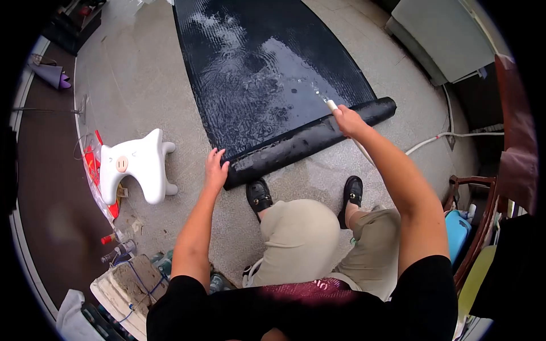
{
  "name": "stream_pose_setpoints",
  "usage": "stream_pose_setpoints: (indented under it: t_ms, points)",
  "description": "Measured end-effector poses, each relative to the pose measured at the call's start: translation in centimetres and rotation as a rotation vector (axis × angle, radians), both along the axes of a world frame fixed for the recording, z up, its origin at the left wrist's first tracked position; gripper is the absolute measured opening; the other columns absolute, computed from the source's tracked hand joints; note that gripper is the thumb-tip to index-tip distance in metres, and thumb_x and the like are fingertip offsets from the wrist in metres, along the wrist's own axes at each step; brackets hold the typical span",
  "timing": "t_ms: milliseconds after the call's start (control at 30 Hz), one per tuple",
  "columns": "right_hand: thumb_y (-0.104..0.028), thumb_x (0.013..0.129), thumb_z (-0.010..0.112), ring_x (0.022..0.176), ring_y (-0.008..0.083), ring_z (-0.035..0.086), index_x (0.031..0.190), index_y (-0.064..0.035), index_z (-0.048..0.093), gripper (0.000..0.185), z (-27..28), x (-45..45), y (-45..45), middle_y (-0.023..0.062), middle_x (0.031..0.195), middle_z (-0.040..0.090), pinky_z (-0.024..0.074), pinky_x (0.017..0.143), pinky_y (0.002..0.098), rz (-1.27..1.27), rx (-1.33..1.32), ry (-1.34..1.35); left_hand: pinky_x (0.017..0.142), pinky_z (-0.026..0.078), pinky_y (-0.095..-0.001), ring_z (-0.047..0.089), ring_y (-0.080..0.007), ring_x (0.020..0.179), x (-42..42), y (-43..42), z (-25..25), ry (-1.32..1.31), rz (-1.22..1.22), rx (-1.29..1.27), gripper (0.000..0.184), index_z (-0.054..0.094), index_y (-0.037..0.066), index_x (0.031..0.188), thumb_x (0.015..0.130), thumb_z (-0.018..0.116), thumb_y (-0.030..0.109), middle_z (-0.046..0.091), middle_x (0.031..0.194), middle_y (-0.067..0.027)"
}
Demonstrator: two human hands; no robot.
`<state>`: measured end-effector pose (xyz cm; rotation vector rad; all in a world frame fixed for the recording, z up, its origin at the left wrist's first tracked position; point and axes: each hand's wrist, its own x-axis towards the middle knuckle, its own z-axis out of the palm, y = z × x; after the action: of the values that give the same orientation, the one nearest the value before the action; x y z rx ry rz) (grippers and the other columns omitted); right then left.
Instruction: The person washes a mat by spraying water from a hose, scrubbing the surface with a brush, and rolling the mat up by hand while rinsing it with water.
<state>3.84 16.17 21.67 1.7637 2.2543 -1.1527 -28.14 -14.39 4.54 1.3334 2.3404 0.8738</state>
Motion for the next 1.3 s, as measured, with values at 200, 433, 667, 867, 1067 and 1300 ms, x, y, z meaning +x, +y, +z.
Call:
stream_pose_setpoints:
  t_ms: [200,433,667,867,1067,1300]
  points:
    - [-0.069,0.091,0.041,0.045,0.0221,0.052,0.071,0.0012,0.062,0.076,-2.3,5.2,1.2,0.0097,0.055,0.05,0.0425,0.043,0.0354,-0.373,-0.091,-0.058,0.107,0.037,-0.0455,0.044,-0.0388,0.129,-0.6,-6.8,-3.1,0.104,0.037,-0.064,0.049,0.056,0.01,0.128,0.082,0.068,0.009,0.047,0.138,-0.0176]
    - [-0.057,0.096,0.041,0.05,0.0161,0.053,0.105,-0.0048,0.059,0.056,-6.0,5.5,5.8,0.0081,0.075,0.057,0.0412,0.045,0.0317,-0.44,-0.213,0.289,0.108,0.034,-0.0485,0.043,-0.033,0.13,3.7,3.5,-1.0,0.346,-0.224,0.062,0.048,0.06,0.015,0.125,0.078,0.07,0.012,0.047,0.139,-0.012]
    - [-0.051,0.097,0.045,0.049,0.014,0.045,0.101,-0.0126,0.051,0.039,-10.4,5.2,7.5,0.003,0.071,0.049,0.0388,0.046,0.0323,-0.551,-0.493,0.493,0.112,0.026,-0.0526,0.038,-0.0326,0.134,9.7,13.0,-1.6,0.319,-0.651,0.008,0.072,0.052,0.012,0.134,0.073,0.077,0.042,0.042,0.144,-0.0136]
    - [-0.063,0.091,0.048,0.039,0.0181,0.04,0.063,-0.0056,0.048,0.064,-9.2,3.1,8.3,0.0063,0.055,0.046,0.0309,0.037,0.0369,-0.615,-0.303,0.2,0.116,0.017,-0.0538,0.021,-0.0326,0.145,14.6,13.4,-3.5,0.345,-0.527,-0.341,0.122,0.032,0.004,0.147,0.053,0.081,0.065,0.026,0.156,-0.0138]
    - [-0.048,0.091,0.04,0.049,0.0311,0.058,0.077,0.0052,0.062,0.059,-9.3,3.6,8.7,0.0175,0.063,0.06,0.047,0.053,0.0441,-0.491,-0.224,0.065,0.116,0.021,-0.0525,0.023,-0.0314,0.145,15.0,13.5,-4.0,0.422,-0.494,-0.343,0.114,0.032,0.009,0.148,0.055,0.089,0.042,0.027,0.156,-0.0134]
    - [-0.039,0.093,0.042,0.106,0.0371,0.063,0.101,0.0041,0.07,0.052,-8.9,4.0,5.5,0.0232,0.107,0.068,0.0485,0.094,0.0429,-0.485,-0.119,-0.015,0.113,0.028,-0.0514,0.027,-0.0315,0.144,15.7,13.4,-4.8,0.539,-0.5,-0.277,0.104,0.03,0.008,0.148,0.062,0.082,0.03,0.027,0.157,-0.0121]
